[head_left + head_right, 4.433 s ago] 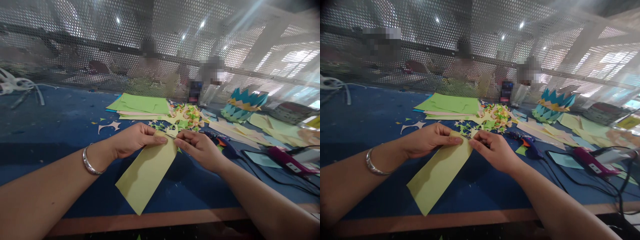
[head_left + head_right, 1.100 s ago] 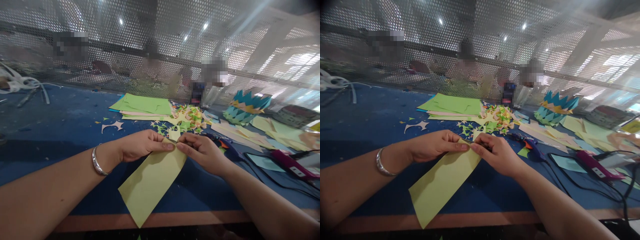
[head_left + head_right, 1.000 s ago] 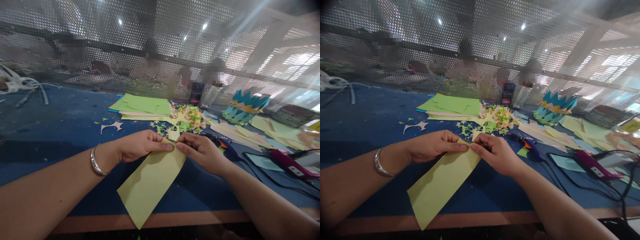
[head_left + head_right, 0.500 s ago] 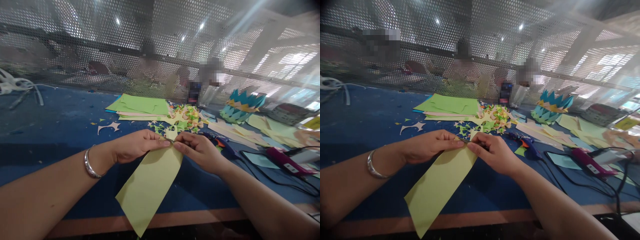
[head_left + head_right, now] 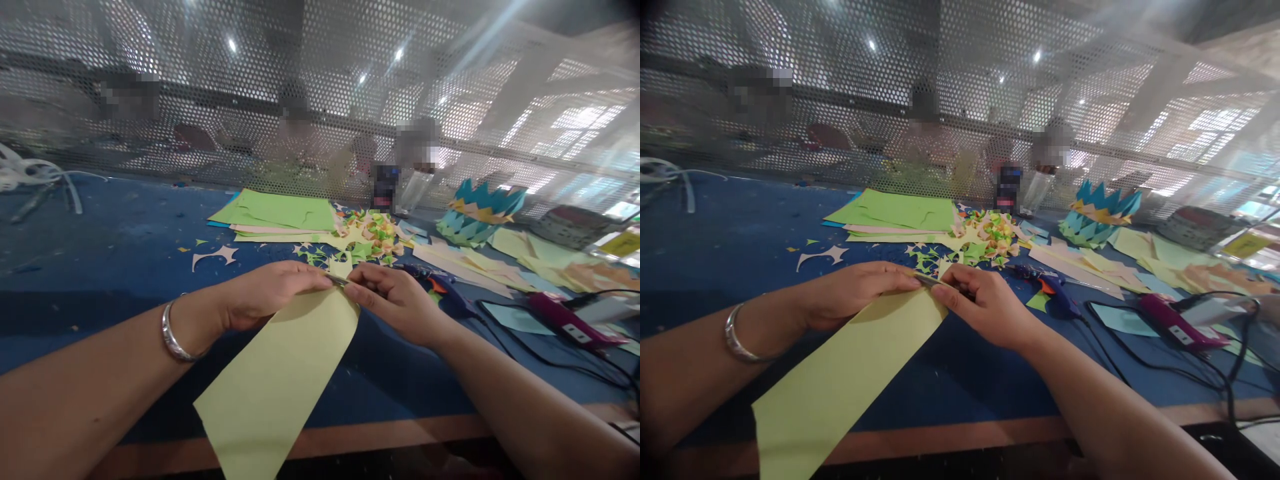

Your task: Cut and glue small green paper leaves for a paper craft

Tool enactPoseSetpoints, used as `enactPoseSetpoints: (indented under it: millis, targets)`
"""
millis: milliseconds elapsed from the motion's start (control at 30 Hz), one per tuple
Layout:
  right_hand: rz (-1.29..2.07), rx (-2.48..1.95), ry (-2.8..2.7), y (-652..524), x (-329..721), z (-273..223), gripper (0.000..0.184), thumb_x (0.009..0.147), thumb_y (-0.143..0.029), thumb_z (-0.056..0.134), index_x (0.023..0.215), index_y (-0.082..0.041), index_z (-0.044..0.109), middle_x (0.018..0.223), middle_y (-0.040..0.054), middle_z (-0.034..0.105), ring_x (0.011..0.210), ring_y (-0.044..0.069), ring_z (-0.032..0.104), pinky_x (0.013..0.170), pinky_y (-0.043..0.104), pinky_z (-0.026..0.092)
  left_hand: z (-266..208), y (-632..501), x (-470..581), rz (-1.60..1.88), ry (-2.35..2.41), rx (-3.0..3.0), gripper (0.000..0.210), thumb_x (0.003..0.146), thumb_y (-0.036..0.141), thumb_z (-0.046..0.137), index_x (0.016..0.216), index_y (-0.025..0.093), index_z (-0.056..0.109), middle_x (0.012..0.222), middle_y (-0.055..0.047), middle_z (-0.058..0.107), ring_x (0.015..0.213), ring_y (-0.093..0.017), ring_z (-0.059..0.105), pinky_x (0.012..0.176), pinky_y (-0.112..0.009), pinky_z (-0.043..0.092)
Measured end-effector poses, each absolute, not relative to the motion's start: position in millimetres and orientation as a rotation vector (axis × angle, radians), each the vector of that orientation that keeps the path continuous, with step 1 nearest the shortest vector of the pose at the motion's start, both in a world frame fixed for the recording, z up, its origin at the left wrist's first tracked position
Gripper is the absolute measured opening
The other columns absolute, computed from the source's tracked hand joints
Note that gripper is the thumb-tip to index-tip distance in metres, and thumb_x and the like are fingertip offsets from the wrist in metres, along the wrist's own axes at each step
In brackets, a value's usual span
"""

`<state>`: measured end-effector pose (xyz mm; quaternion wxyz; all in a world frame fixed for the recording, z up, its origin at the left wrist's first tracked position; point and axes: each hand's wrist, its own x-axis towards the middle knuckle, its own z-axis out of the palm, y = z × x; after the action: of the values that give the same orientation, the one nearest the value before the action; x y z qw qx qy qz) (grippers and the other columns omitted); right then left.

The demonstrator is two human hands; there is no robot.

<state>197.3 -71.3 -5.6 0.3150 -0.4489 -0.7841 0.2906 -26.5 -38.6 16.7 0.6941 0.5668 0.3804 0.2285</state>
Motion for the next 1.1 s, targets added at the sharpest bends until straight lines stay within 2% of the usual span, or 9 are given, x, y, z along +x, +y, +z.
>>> enactPoseSetpoints:
  millis: [133,300,633,933,1100]
  targets:
    - [0.731,-1.195,-2.078,-72.0,196.8,-4.8,0.034,0.099,-0.05,0.051,0.088,-0.019,0.061,0.074,-0.0016,0.048,0.065,0.012,0.042,0.057,0.027,0.032,13.0,-37.4,-27.5,0.443,0.843,1.252,0.021,0.08,0.041,0.075,0.082,0.02,0.076,0.075,-0.001,0.072,0.061,-0.013,0.063,0.053,-0.022,0.045]
    - [0.747,-1.19,-2.083,-72.5,197.2,-6.2,0.033,0.099,-0.051,0.051,0.088,-0.02,0.06,0.073,-0.0024,0.047,0.063,0.012,0.04,0.055,0.026,0.031,11.8,-37.5,-27.0,0.356,0.814,1.238,0.023,0.082,0.04,0.073,0.076,0.018,0.074,0.067,-0.001,0.069,0.051,-0.011,0.058,0.048,-0.02,0.039]
    - [0.748,-1.16,-2.088,-72.3,195.5,-6.0,0.033,0.099,-0.05,0.05,0.089,-0.02,0.06,0.075,-0.0017,0.048,0.065,0.012,0.042,0.057,0.026,0.032,12.7,-40.1,-24.5,0.35,0.787,1.187,0.031,0.076,0.044,0.078,0.077,0.014,0.073,0.066,-0.002,0.068,0.049,-0.009,0.057,0.047,-0.021,0.04]
    - [0.751,-1.152,-2.091,-73.8,194.4,-4.3,0.033,0.1,-0.048,0.05,0.087,-0.02,0.061,0.074,-0.0016,0.049,0.066,0.012,0.042,0.057,0.027,0.033,14.8,-41.3,-23.9,0.32,0.772,1.189,0.03,0.08,0.042,0.076,0.075,0.014,0.071,0.063,-0.001,0.067,0.048,-0.009,0.056,0.046,-0.02,0.037]
    - [0.674,-1.181,-2.083,-71.6,195.6,-3.7,0.033,0.1,-0.047,0.05,0.085,-0.019,0.061,0.074,-0.0009,0.05,0.067,0.013,0.045,0.058,0.026,0.034,23.6,-37.3,-32.8,0.301,0.814,1.34,0.028,0.087,0.043,0.068,0.087,0.015,0.072,0.067,0.0,0.07,0.051,-0.01,0.057,0.049,-0.02,0.037]
